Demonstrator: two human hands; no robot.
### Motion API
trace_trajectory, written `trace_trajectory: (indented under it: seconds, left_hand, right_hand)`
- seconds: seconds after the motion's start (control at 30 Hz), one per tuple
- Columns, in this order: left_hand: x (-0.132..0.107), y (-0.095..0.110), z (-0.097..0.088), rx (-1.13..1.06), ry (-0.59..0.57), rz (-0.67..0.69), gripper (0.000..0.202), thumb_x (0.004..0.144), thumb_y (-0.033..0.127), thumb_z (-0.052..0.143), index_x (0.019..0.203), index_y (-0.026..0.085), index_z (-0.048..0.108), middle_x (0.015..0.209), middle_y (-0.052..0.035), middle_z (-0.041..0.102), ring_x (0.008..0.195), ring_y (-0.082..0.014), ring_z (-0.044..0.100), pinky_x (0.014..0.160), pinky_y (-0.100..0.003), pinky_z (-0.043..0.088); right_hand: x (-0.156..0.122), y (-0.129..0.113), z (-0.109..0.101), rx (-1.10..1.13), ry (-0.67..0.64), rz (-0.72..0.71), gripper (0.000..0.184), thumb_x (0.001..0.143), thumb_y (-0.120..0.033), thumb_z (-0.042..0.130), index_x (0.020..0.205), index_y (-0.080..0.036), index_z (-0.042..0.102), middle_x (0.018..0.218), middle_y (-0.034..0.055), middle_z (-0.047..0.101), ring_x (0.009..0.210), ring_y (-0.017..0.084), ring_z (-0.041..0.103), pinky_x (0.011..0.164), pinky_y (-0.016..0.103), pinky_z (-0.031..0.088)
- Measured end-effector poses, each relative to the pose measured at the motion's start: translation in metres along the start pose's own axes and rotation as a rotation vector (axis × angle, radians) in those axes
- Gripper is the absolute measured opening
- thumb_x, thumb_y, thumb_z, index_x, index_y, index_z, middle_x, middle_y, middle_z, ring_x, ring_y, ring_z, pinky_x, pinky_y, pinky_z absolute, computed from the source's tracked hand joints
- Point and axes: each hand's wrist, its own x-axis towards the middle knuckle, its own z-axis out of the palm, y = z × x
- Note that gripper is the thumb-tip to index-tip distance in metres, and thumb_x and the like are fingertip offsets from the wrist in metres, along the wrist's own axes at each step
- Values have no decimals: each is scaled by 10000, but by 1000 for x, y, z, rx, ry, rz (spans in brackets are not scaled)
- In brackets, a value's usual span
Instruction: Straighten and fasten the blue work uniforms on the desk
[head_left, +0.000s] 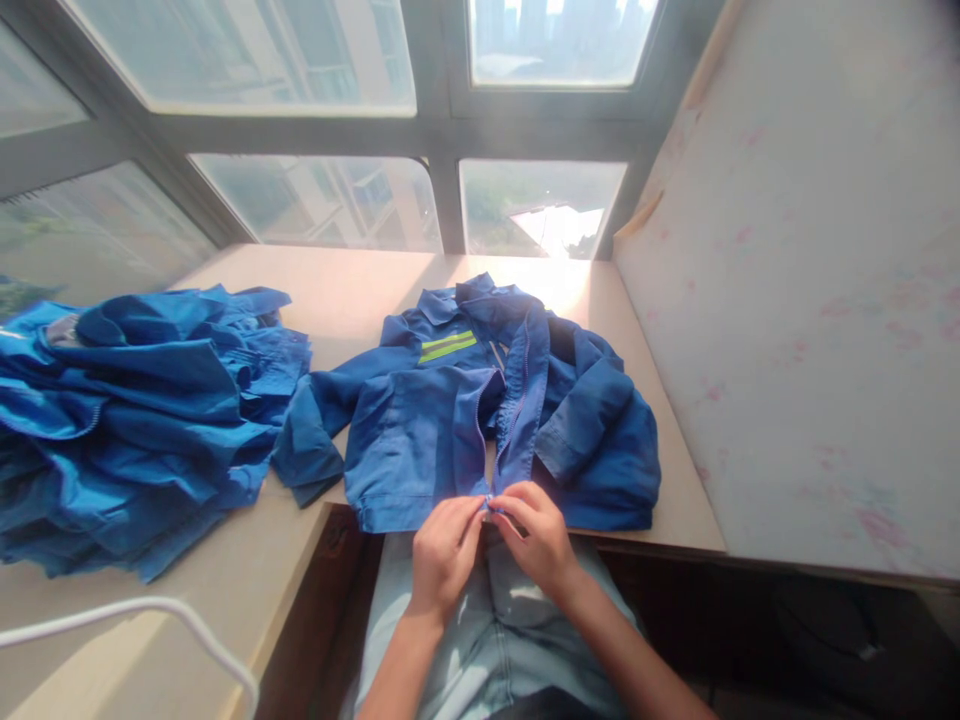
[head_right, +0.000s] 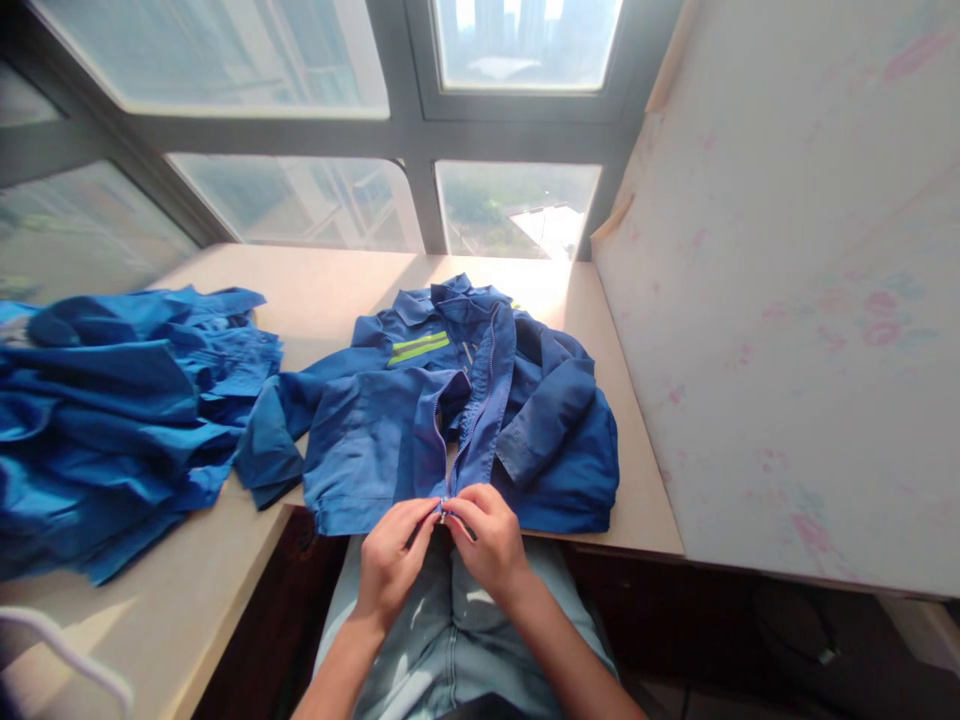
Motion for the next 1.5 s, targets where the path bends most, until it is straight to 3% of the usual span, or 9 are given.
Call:
trace_trajectory:
  seconds: [0.17,0.37,0.67,0.9,1.2,1.33,1.5]
  left_hand:
    - [3,5,-4,-39,-5,-23,168,942,174,585,1063,221,692,989,-33,738,906,-166,692,827,-299,574]
    - [3,4,-5,-36,-43,39,221,951,130,533,1091,223,678,1017,-41,739,933,-165,694,849,-302,569]
    - [-3,6,5,141,21,74,206,922,128,569,1068,204,693,974,-49,753,883,-197,707,792,-327,551]
    - [-3,6,9,135,-11,168,216,910,106,559,1059,210,675,1003,-56,739,933,-208,692,800,-328,545]
    - [1,11,13,7,109,24,142,859,77,569,907,205,609,866,-22,662,822,-164,644,779,-289,529]
    - [2,15,9,-37,102,-59,111,837,112,589,802,210,549,768,6,588,707,-142,587,674,-257,501]
    - [6,26,7,-139,101,-133,108,835,125,601,799,212,547,765,16,577,678,-128,567,631,-233,487]
  right_hand:
    - [4,-5,-3,-66,44,-39,128,907,-158,617,977,-222,703,915,65,652,849,176,601,752,306,537]
    - [10,-10,-11,-1,56,-80,120,900,-130,622,908,-227,692,837,39,652,799,166,586,719,301,514]
    - [10,-9,-15,-118,-64,-194,176,880,-106,581,920,-239,690,831,55,663,778,196,557,689,336,493]
    - [6,-9,-18,-2,-1,-87,111,878,-123,597,847,-214,653,787,39,630,754,175,558,683,322,482]
    - [-1,-14,-12,-79,7,-102,132,923,-121,536,925,-218,625,901,63,633,861,194,562,754,330,503]
    - [-1,-17,-14,-21,11,-107,111,924,-133,568,941,-222,632,900,53,644,848,183,579,757,321,509]
    - [3,-19,-19,66,43,-72,89,914,-157,602,942,-229,647,894,46,645,858,183,599,764,327,522]
